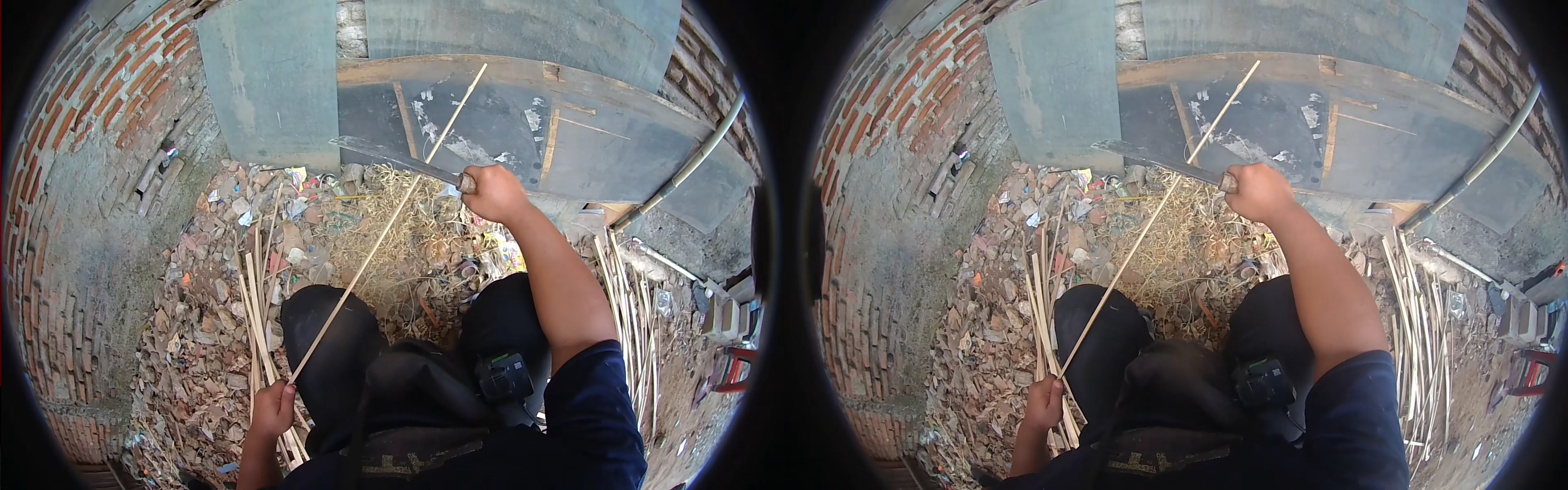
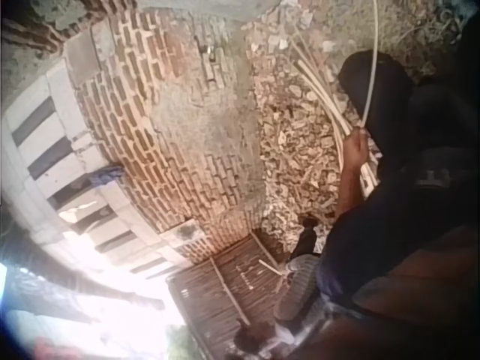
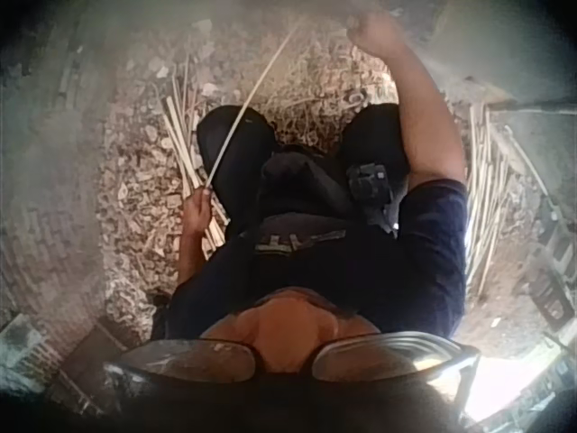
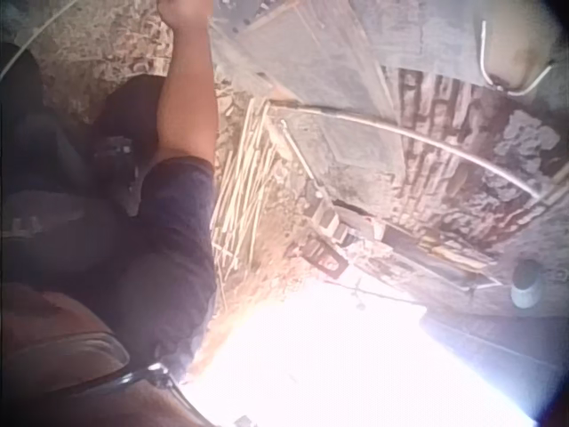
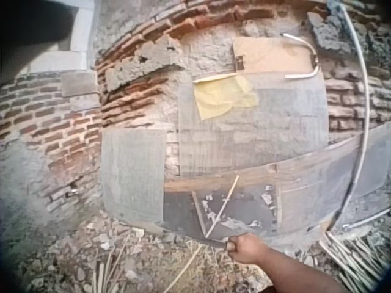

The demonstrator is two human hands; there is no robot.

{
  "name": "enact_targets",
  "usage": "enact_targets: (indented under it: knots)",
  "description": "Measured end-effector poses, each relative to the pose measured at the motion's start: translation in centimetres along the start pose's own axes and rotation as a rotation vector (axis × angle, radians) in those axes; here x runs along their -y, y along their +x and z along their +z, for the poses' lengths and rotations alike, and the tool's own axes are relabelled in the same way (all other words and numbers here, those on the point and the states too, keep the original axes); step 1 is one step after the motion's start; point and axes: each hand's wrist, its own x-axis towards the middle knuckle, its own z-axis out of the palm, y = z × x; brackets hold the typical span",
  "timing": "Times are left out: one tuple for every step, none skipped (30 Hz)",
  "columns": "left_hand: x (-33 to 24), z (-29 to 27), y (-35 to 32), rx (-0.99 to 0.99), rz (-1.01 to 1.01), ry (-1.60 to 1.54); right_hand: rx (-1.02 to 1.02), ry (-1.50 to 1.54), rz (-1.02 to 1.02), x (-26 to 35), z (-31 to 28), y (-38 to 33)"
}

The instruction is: The person shapes a long bamboo stick by scraping and shaving along its length using a knife.

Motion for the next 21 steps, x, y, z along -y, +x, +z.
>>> enact_targets:
  knots:
    - [0.0, -0.1, 0.0, -0.005, 0.002, 0.000, -0.045, 0.001, 0.011, -0.4, 0.2, -0.1]
    - [0.0, -0.3, -0.1, 0.006, 0.000, -0.020, -0.063, 0.021, -0.029, 0.1, 0.2, -0.5]
    - [0.1, -0.4, -0.2, 0.017, -0.001, -0.039, -0.063, 0.022, -0.031, 0.5, 0.0, -0.6]
    - [0.2, -0.6, -0.4, 0.016, -0.002, -0.038, 0.012, -0.042, -0.103, 1.0, -0.3, -0.5]
    - [0.3, -0.8, -0.6, 0.022, -0.022, -0.044, 0.089, -0.107, -0.171, 1.7, -0.7, -0.7]
    - [0.5, -1.0, -0.9, 0.029, -0.042, -0.049, 0.081, -0.080, -0.208, 2.2, -0.9, -0.9]
    - [0.9, -1.2, -1.4, 0.031, -0.043, -0.047, 0.082, -0.078, -0.207, 2.1, -0.8, -0.9]
    - [1.2, -1.3, -1.7, 0.038, -0.044, -0.058, 0.063, -0.028, -0.168, 1.7, -0.8, -0.8]
    - [1.4, -1.4, -1.9, 0.044, -0.045, -0.068, 0.045, 0.021, -0.130, 1.2, -0.8, -0.7]
    - [1.5, -1.4, -2.2, 0.046, -0.043, -0.067, -0.023, 0.092, -0.056, -0.1, 0.0, -0.4]
    - [1.3, -1.6, -2.3, 0.047, -0.056, -0.034, -0.025, 0.093, -0.055, -0.6, 0.1, -0.4]
    - [1.3, -1.7, -2.3, 0.049, -0.068, -0.001, -0.039, 0.062, -0.039, -1.1, 0.2, -0.3]
    - [1.4, -1.7, -2.2, 0.049, -0.066, 0.000, -0.054, 0.030, -0.022, -1.4, 0.2, -0.3]
    - [1.5, -1.7, -2.3, 0.037, -0.058, 0.010, -0.052, 0.033, -0.024, -1.0, 0.1, -0.4]
    - [1.6, -1.6, -2.4, 0.025, -0.050, 0.019, 0.007, 0.012, -0.085, -0.4, 0.1, -0.6]
    - [1.6, -1.6, -2.4, 0.024, -0.053, 0.021, 0.067, -0.009, -0.147, 0.2, -0.1, -0.7]
    - [1.5, -1.5, -2.3, 0.033, -0.061, 0.016, 0.068, -0.011, -0.144, 1.0, -0.6, -1.0]
    - [1.5, -1.4, -2.3, 0.040, -0.073, 0.015, 0.126, -0.042, -0.198, 1.9, -1.1, -1.1]
    - [1.6, -1.3, -2.4, 0.041, -0.076, 0.016, 0.183, -0.072, -0.253, 2.6, -1.4, -1.2]
    - [1.9, -1.2, -2.4, 0.031, -0.079, 0.009, 0.205, -0.090, -0.231, 2.9, -1.8, -1.3]
    - [2.0, -1.1, -2.5, 0.021, -0.081, 0.003, 0.205, -0.090, -0.231, 2.3, -1.6, -1.1]
